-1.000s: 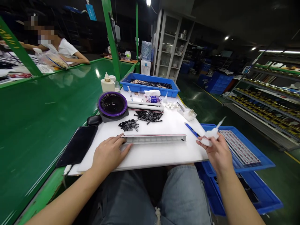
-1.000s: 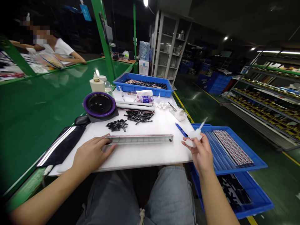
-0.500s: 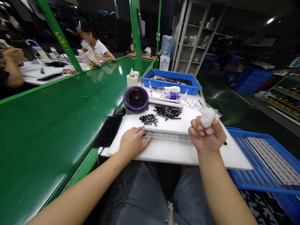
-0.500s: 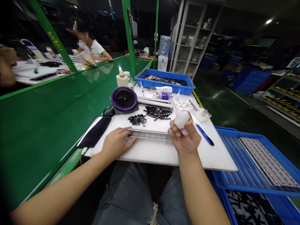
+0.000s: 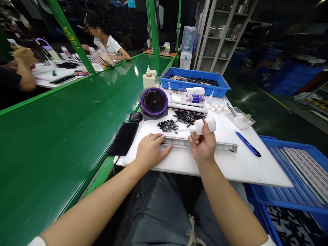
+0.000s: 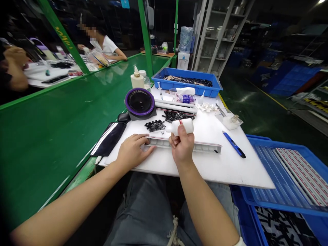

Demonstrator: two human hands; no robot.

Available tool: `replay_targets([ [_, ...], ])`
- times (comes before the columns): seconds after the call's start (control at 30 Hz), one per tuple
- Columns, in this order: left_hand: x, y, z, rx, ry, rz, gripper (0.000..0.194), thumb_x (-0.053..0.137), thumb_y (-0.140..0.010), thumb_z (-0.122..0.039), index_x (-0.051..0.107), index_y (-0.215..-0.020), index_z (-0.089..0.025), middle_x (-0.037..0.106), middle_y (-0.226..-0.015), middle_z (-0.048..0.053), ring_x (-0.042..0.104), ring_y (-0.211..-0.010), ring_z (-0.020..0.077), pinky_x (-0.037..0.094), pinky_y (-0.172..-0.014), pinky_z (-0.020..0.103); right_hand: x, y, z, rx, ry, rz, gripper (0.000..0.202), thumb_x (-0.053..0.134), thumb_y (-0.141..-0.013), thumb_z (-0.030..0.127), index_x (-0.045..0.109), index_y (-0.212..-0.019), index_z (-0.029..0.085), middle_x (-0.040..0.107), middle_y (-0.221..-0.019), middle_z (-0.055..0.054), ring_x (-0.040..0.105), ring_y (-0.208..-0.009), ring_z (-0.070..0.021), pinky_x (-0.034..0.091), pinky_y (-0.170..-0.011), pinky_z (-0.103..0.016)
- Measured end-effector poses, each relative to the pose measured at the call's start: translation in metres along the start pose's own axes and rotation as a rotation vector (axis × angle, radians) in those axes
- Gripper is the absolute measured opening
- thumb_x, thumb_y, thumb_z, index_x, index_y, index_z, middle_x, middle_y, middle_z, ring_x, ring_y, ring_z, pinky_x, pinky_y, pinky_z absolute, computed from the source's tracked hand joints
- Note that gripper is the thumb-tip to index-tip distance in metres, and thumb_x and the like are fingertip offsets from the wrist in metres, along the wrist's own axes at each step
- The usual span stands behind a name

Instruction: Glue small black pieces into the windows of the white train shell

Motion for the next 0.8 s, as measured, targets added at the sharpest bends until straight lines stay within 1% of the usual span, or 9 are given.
replay_targets([
  [0.07, 0.001, 0.000, 0.000, -0.008, -0.006, -0.002, 0.028, 0.065, -0.085, -0.047, 0.069, -0.079, -0.020, 0.074, -0.111, 0.008, 0.066, -0.100, 0.0286, 0.054, -0.087, 0.044, -0.007, 0.008, -0.001, -0.109, 0.107, -0.050, 0.031, 0.073, -0.079, 0.045, 0.056, -0.075, 0.020, 0.036, -0.055, 0.007, 0.031, -0.044, -0.0055, 0.026, -0.038, -0.019],
  [0.2, 0.001, 0.000, 0.000, -0.009, -0.001, -0.018, 0.028, 0.066, -0.084, -0.048, 0.069, -0.078, -0.021, 0.074, -0.111, 0.007, 0.066, -0.100, 0.0282, 0.054, -0.088, 0.043, -0.018, 0.018, -0.009, -0.199, 0.331, -0.099, 0.030, 0.075, -0.077, 0.046, 0.061, -0.079, 0.019, 0.042, -0.056, 0.006, 0.037, -0.046, -0.0072, 0.033, -0.043, -0.023],
  [0.3, 0.001, 0.001, 0.000, -0.011, 0.002, -0.027, 0.029, 0.066, -0.083, -0.049, 0.070, -0.080, -0.021, 0.074, -0.111, 0.007, 0.066, -0.099, 0.0281, 0.054, -0.087, 0.042, -0.018, 0.025, -0.007, -0.274, 0.528, -0.086, 0.029, 0.073, -0.078, 0.045, 0.067, -0.087, 0.017, 0.054, -0.063, 0.002, 0.050, -0.055, -0.0114, 0.043, -0.051, -0.026],
  [0.37, 0.000, 0.001, 0.000, -0.011, -0.002, -0.027, 0.029, 0.067, -0.083, -0.049, 0.071, -0.082, -0.020, 0.074, -0.111, 0.007, 0.066, -0.099, 0.0281, 0.054, -0.087, 0.042, -0.013, 0.029, -0.003, -0.348, 0.661, -0.046, 0.026, 0.071, -0.080, 0.042, 0.068, -0.084, 0.016, 0.058, -0.064, 0.000, 0.055, -0.061, -0.0140, 0.046, -0.056, -0.027],
  [0.47, 0.000, 0.002, -0.001, -0.005, -0.003, -0.023, 0.029, 0.067, -0.083, -0.049, 0.071, -0.082, -0.020, 0.074, -0.111, 0.007, 0.067, -0.100, 0.0277, 0.054, -0.088, 0.042, -0.005, 0.034, 0.001, -0.429, 0.821, -0.006, 0.023, 0.069, -0.082, 0.038, 0.066, -0.075, 0.016, 0.053, -0.059, 0.002, 0.052, -0.058, -0.0131, 0.044, -0.056, -0.027],
  [0.57, 0.000, 0.002, -0.001, 0.001, -0.002, -0.033, 0.029, 0.067, -0.083, -0.049, 0.071, -0.081, -0.020, 0.074, -0.110, 0.007, 0.067, -0.099, 0.0274, 0.054, -0.087, 0.041, -0.001, 0.035, 0.001, -0.443, 0.917, 0.009, 0.026, 0.069, -0.082, 0.038, 0.062, -0.070, 0.016, 0.049, -0.056, 0.003, 0.046, -0.053, -0.0112, 0.039, -0.052, -0.026],
  [0.63, 0.000, 0.002, -0.002, 0.007, -0.007, -0.042, 0.029, 0.066, -0.083, -0.049, 0.071, -0.081, -0.020, 0.074, -0.110, 0.007, 0.067, -0.098, 0.0274, 0.054, -0.086, 0.041, 0.001, 0.034, 0.000, -0.442, 0.952, 0.017, 0.027, 0.068, -0.082, 0.039, 0.062, -0.070, 0.016, 0.049, -0.055, 0.003, 0.045, -0.051, -0.0107, 0.038, -0.050, -0.026],
  [0.73, 0.001, 0.003, -0.002, 0.014, -0.022, -0.045, 0.030, 0.065, -0.083, -0.049, 0.071, -0.081, -0.020, 0.074, -0.110, 0.007, 0.067, -0.098, 0.0275, 0.055, -0.085, 0.041, 0.004, 0.033, -0.001, -0.445, 0.994, 0.034, 0.025, 0.066, -0.083, 0.040, 0.067, -0.078, 0.015, 0.050, -0.056, 0.003, 0.045, -0.051, -0.0107, 0.037, -0.050, -0.026],
  [0.8, 0.001, 0.004, -0.002, 0.017, -0.030, -0.048, 0.031, 0.065, -0.084, -0.050, 0.071, -0.081, -0.020, 0.074, -0.110, 0.007, 0.067, -0.098, 0.0277, 0.055, -0.084, 0.041, 0.006, 0.033, -0.001, -0.453, 1.026, 0.038, 0.025, 0.065, -0.083, 0.040, 0.066, -0.076, 0.016, 0.049, -0.055, 0.003, 0.044, -0.050, -0.0107, 0.037, -0.050, -0.026],
])
Point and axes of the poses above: each hand's wrist, its own y-axis away from the middle knuckle, its own x-axis out of the palm, z = x × y, the point moved 8 cm from there along -y, towards the middle knuckle
